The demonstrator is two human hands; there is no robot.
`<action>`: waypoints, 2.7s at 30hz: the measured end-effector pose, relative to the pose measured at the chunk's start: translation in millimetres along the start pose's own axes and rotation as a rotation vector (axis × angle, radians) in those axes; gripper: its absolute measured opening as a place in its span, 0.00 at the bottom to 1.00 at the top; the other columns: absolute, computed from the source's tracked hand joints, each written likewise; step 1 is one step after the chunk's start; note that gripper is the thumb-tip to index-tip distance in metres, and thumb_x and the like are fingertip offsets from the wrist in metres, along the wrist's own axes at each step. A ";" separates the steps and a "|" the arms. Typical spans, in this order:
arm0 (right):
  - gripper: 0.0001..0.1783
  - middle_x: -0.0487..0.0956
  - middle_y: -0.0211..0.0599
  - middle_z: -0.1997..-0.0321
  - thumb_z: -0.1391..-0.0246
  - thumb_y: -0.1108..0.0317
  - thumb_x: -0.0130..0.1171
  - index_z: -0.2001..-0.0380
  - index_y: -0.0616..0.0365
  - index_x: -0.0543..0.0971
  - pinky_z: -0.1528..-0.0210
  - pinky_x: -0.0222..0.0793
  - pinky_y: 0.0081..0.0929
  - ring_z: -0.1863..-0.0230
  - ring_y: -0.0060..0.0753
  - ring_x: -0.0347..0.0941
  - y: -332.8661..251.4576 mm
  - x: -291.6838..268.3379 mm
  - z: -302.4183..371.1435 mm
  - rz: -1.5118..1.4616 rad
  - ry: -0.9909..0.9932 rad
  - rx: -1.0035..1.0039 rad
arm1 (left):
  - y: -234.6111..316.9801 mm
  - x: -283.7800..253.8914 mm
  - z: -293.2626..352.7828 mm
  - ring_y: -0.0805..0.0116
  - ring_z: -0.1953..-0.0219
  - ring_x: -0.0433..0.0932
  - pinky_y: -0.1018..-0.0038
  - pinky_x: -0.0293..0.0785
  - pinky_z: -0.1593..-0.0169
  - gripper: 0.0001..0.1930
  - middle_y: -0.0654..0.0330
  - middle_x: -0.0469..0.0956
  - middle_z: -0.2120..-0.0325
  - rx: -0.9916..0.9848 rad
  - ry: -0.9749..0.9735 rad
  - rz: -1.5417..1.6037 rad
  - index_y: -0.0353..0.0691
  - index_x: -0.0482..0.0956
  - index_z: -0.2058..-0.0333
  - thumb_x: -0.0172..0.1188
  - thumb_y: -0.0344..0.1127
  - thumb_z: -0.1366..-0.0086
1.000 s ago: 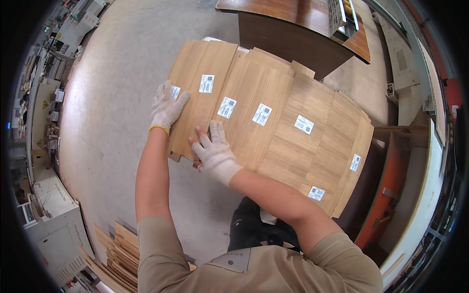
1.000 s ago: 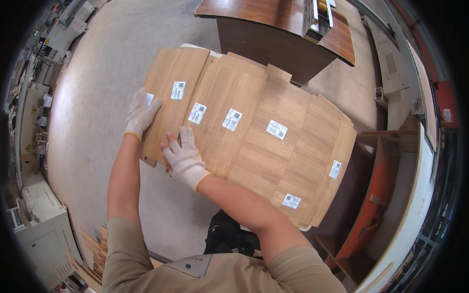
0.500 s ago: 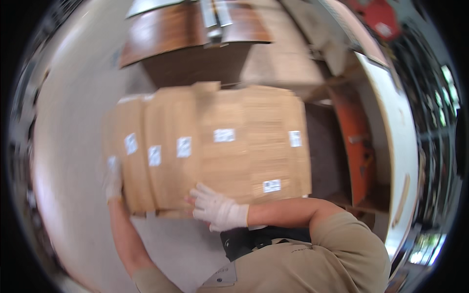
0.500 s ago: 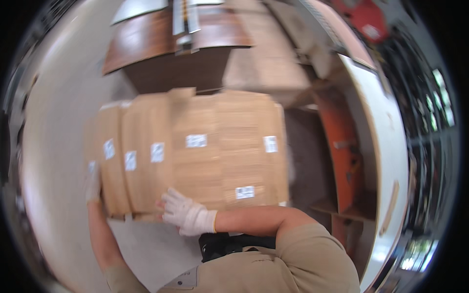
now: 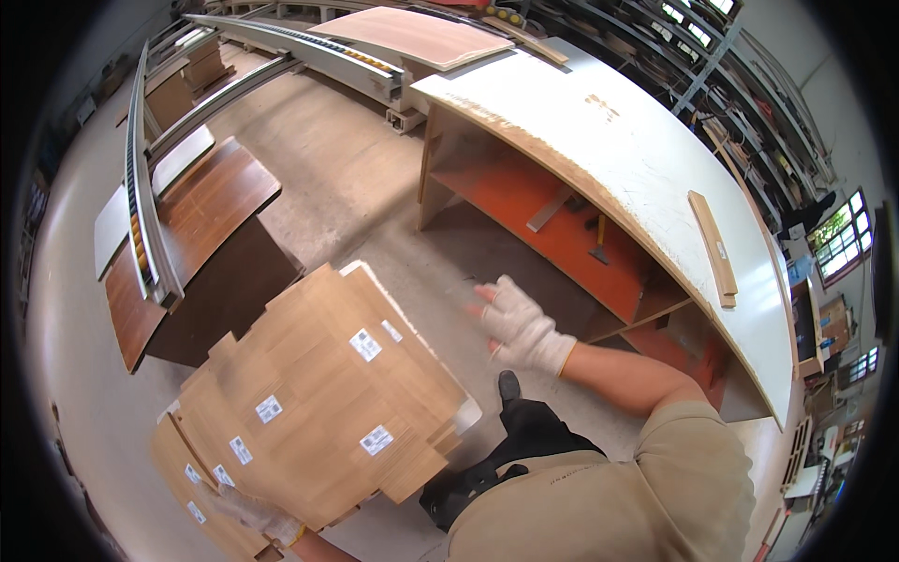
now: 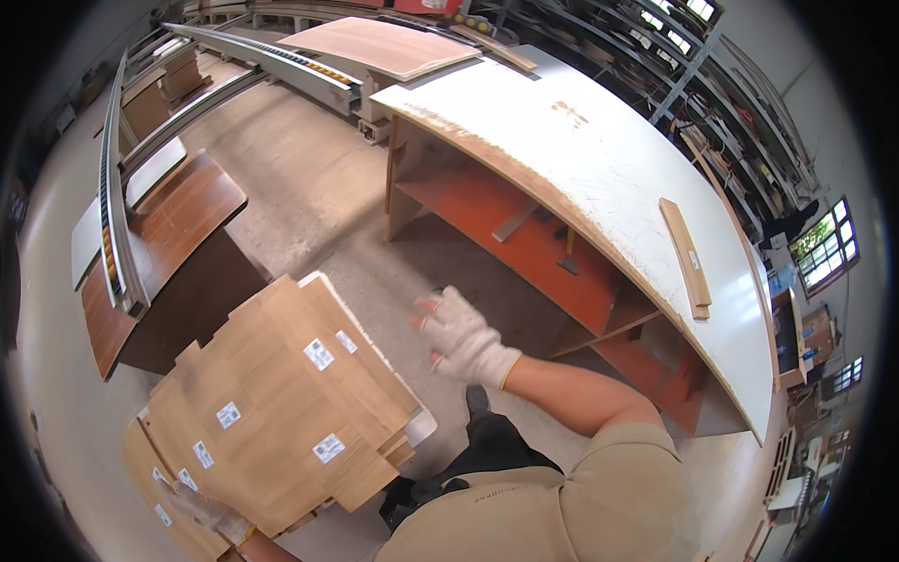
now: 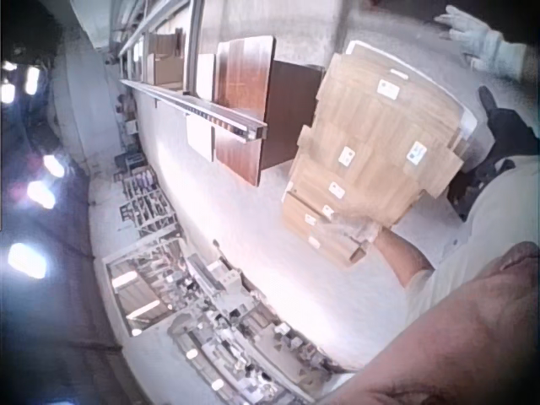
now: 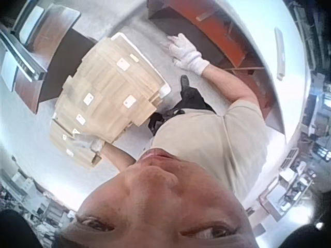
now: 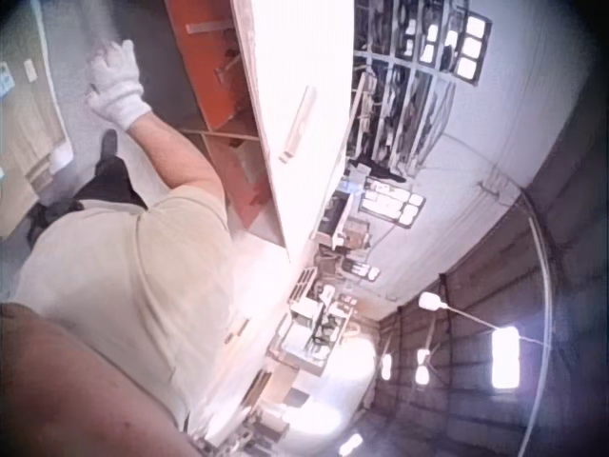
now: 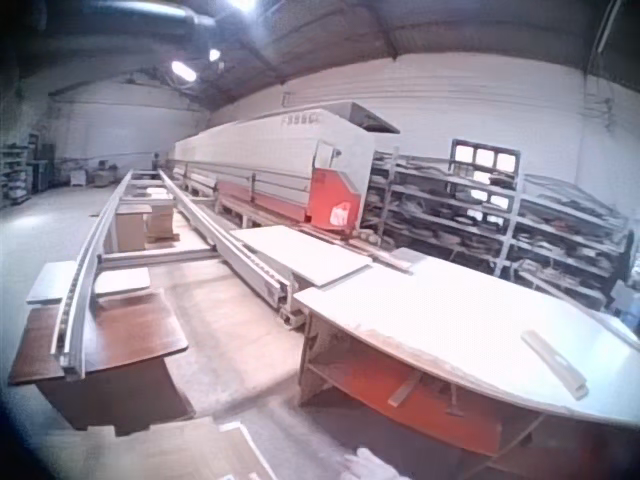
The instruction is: The person repeatedly picks up stacks of flat wooden panels from a table, carries them across the workshop floor, and places them onto a metal rack. The person also handles individual panels, inspecting edges and stacking them on the table before moving them.
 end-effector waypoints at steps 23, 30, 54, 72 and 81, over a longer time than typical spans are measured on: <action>0.30 0.61 0.48 0.16 0.26 0.53 0.52 0.27 0.54 0.72 0.14 0.44 0.42 0.17 0.48 0.52 617.2 -156.9 59.3 0.098 0.096 0.910 | 541.4 719.8 360.8 0.56 0.38 0.79 0.61 0.72 0.31 0.27 0.48 0.78 0.40 -0.175 -1.282 0.662 0.29 0.73 0.34 0.58 0.43 0.22; 0.28 0.66 0.50 0.21 0.29 0.55 0.57 0.31 0.55 0.75 0.14 0.45 0.46 0.17 0.48 0.53 682.0 -164.1 39.7 0.118 0.169 1.078 | 687.2 982.9 440.9 0.48 0.29 0.73 0.56 0.68 0.26 0.39 0.47 0.72 0.30 0.557 -1.410 -0.025 0.37 0.71 0.29 0.62 0.59 0.28; 0.17 0.73 0.60 0.34 0.51 0.81 0.65 0.55 0.68 0.79 0.24 0.66 0.55 0.30 0.67 0.68 730.6 -158.5 19.8 -0.164 0.536 1.345 | 787.2 1245.0 482.4 0.51 0.16 0.44 0.56 0.35 0.14 0.43 0.51 0.52 0.19 1.714 -1.234 -0.202 0.44 0.57 0.21 0.54 0.63 0.25; 0.59 0.71 0.46 0.25 0.51 0.54 0.80 0.19 0.47 0.60 0.24 0.68 0.40 0.27 0.52 0.70 1063.1 -182.4 -431.0 0.204 -0.098 0.928 | 724.9 1240.0 353.6 0.43 0.51 0.83 0.56 0.81 0.44 0.12 0.44 0.80 0.52 0.462 -0.940 0.950 0.35 0.80 0.55 0.64 0.30 0.37; 0.70 0.68 0.43 0.27 0.59 0.65 0.83 0.16 0.45 0.51 0.23 0.68 0.38 0.28 0.53 0.69 1012.2 -186.9 -319.8 0.131 -0.166 0.943 | 728.7 1241.1 349.6 0.42 0.49 0.82 0.55 0.80 0.43 0.11 0.45 0.81 0.52 0.491 -0.936 0.944 0.37 0.81 0.55 0.62 0.30 0.37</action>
Point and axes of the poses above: each hand's wrist, its own z-axis away from the middle knuckle, its own x-axis out of the palm, y = z × x, the point moved 8 cm from there along -z, towards the middle knuckle
